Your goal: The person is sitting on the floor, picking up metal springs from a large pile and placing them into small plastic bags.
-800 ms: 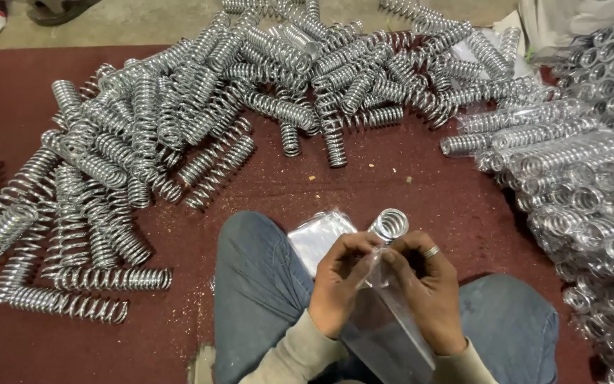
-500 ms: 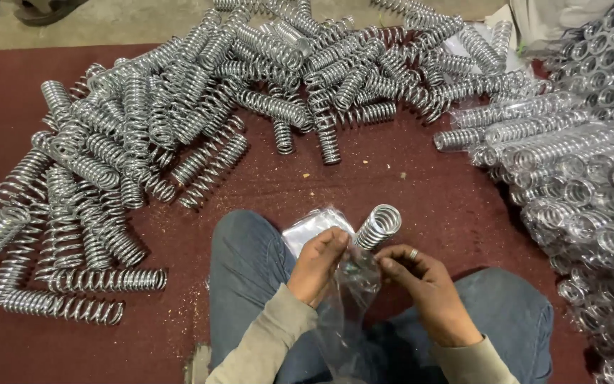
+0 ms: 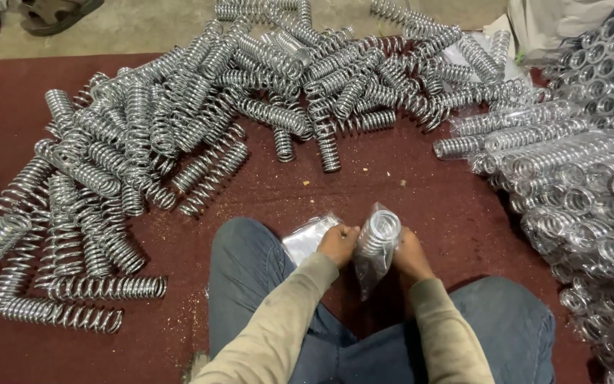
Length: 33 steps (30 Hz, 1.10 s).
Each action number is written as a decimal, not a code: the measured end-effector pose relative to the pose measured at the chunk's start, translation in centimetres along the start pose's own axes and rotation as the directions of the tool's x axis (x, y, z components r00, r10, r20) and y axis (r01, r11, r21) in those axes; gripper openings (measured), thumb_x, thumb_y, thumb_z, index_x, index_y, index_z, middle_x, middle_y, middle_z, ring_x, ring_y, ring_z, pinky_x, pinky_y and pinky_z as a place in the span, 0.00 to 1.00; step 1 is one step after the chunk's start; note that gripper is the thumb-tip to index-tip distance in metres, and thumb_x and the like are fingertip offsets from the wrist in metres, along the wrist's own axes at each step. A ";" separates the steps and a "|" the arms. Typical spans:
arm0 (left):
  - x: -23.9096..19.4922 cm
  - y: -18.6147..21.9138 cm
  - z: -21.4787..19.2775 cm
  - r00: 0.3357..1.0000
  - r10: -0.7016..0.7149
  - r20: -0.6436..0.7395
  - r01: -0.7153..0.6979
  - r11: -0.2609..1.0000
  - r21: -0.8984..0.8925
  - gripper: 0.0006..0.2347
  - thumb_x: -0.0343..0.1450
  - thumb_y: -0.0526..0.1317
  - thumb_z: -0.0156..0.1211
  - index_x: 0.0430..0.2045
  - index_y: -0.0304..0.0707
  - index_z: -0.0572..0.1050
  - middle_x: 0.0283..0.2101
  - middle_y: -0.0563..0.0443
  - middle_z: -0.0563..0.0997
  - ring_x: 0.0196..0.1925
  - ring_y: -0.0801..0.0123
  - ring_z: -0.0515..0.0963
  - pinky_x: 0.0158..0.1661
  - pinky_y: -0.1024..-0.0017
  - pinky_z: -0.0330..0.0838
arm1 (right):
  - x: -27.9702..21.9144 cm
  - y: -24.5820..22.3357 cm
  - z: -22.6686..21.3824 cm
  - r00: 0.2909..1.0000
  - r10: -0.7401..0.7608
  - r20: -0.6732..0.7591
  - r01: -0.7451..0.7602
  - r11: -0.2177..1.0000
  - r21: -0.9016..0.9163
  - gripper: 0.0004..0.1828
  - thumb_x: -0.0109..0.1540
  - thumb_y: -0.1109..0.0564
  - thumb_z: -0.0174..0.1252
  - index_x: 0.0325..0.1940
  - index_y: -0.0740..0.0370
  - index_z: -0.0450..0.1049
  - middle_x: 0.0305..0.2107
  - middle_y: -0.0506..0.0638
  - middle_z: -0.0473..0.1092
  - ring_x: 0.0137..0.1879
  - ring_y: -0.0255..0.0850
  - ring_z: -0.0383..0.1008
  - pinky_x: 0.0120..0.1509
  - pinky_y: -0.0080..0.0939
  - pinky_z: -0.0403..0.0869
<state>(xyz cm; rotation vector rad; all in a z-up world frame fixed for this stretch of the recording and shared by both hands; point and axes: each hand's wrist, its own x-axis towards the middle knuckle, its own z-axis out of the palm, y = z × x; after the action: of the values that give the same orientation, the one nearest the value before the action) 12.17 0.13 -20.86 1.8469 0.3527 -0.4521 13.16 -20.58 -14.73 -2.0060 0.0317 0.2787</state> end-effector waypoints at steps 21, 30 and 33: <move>-6.3 3.1 0.4 0.969 0.209 0.130 -0.241 0.912 0.332 0.27 0.71 0.51 0.60 0.63 0.49 0.59 0.61 0.43 0.75 0.64 0.46 0.74 0.62 0.48 0.68 | -4.8 2.2 4.9 0.992 0.106 0.069 -0.070 0.914 -0.399 0.43 0.52 0.54 0.64 0.72 0.52 0.61 0.62 0.57 0.69 0.68 0.59 0.68 0.72 0.61 0.70; -18.7 5.6 -1.1 0.688 0.688 -0.231 -0.605 0.719 0.342 0.34 0.71 0.60 0.57 0.71 0.51 0.55 0.30 0.49 0.76 0.35 0.53 0.72 0.41 0.55 0.68 | -12.7 -13.7 -1.3 0.851 -0.521 -0.073 0.476 0.821 -0.315 0.15 0.65 0.59 0.52 0.54 0.49 0.77 0.36 0.47 0.80 0.35 0.38 0.79 0.42 0.38 0.72; -16.6 7.0 -1.7 0.398 0.877 -0.271 -0.725 0.481 0.492 0.28 0.69 0.42 0.62 0.67 0.48 0.63 0.42 0.49 0.69 0.43 0.53 0.71 0.47 0.57 0.63 | -12.7 -17.8 -1.0 0.595 -0.803 -0.010 0.655 0.493 -0.573 0.10 0.70 0.52 0.51 0.41 0.57 0.76 0.23 0.47 0.69 0.25 0.41 0.65 0.31 0.43 0.62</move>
<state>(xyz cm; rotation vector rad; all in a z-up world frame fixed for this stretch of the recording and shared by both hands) 0.92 -0.71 -6.69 2.1530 -0.3643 0.7439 3.58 -14.96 4.13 -2.3621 -0.8196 -0.6463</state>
